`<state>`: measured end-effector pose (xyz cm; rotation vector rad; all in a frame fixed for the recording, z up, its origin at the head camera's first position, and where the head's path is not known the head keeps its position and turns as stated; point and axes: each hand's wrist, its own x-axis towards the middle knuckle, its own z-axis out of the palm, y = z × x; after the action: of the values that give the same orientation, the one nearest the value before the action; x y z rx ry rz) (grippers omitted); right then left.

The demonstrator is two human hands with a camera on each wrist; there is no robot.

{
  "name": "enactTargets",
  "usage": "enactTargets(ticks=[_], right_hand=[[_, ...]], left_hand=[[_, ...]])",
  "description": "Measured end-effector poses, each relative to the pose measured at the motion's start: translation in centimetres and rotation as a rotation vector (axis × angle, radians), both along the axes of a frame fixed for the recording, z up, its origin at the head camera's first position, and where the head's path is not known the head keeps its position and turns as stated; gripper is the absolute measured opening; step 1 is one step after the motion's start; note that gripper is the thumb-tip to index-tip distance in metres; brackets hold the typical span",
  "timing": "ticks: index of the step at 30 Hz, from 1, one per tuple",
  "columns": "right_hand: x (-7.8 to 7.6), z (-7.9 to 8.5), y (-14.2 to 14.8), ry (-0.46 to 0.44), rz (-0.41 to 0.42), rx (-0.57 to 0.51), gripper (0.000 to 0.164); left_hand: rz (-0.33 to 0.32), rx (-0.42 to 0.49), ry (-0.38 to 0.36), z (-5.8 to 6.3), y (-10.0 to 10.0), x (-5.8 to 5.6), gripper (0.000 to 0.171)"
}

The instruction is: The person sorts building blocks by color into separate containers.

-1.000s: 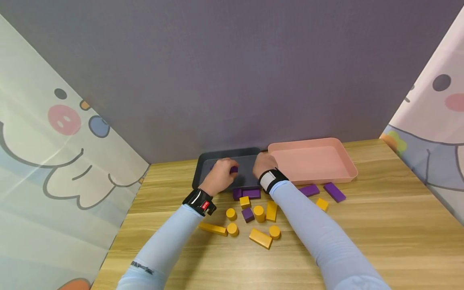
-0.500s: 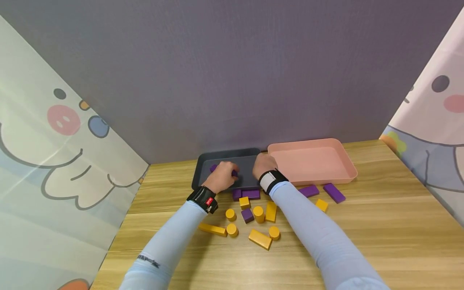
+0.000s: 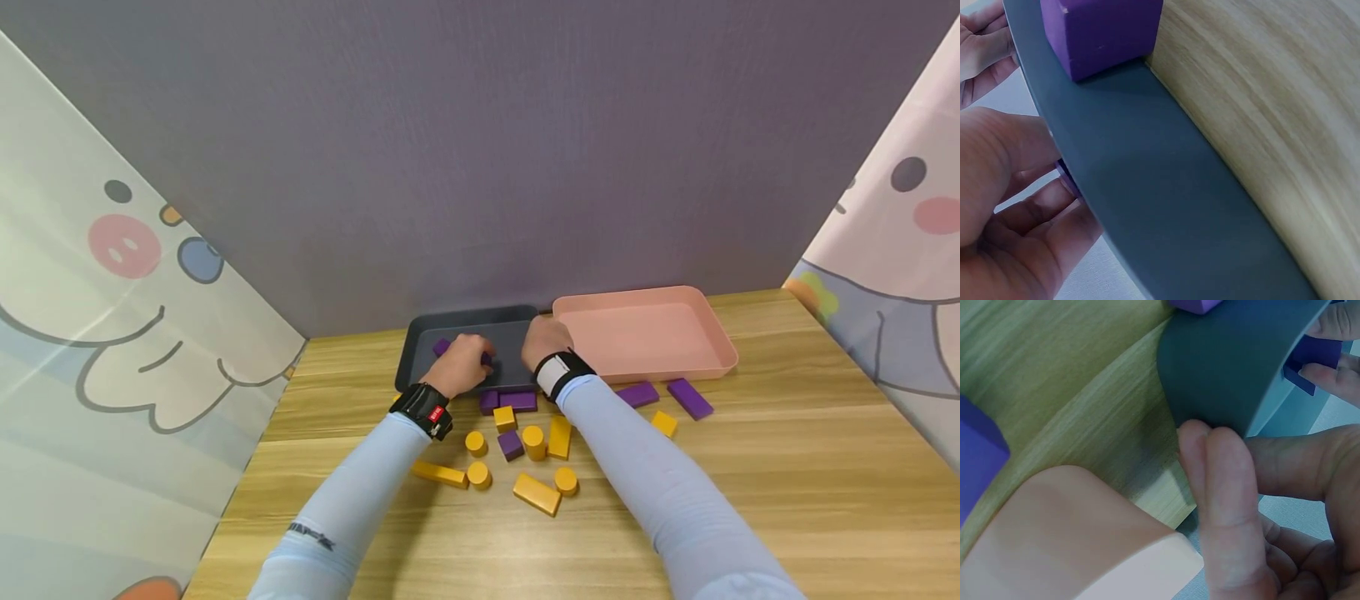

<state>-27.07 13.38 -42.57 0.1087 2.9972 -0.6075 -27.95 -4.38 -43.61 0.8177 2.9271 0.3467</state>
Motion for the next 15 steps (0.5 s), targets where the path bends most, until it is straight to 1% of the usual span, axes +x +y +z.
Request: enactTargets(ticks=[4, 10, 15], right_hand=[[-0.17, -0.18, 0.03, -0.003, 0.004, -0.004, 0.018], [-0.33, -0.42, 0.19, -0.012, -0.003, -0.039, 0.012], [-0.40, -0.53, 0.29, -0.007, 0.002, -0.048, 0.012]], left_hand=[[0.007, -0.010, -0.001, -0.03, 0.01, 0.01, 0.022], [0.016, -0.021, -0.006, -0.06, 0.05, 0.00, 0.024], [0.033, -0.030, -0.022, -0.16, 0.05, 0.00, 0.025]])
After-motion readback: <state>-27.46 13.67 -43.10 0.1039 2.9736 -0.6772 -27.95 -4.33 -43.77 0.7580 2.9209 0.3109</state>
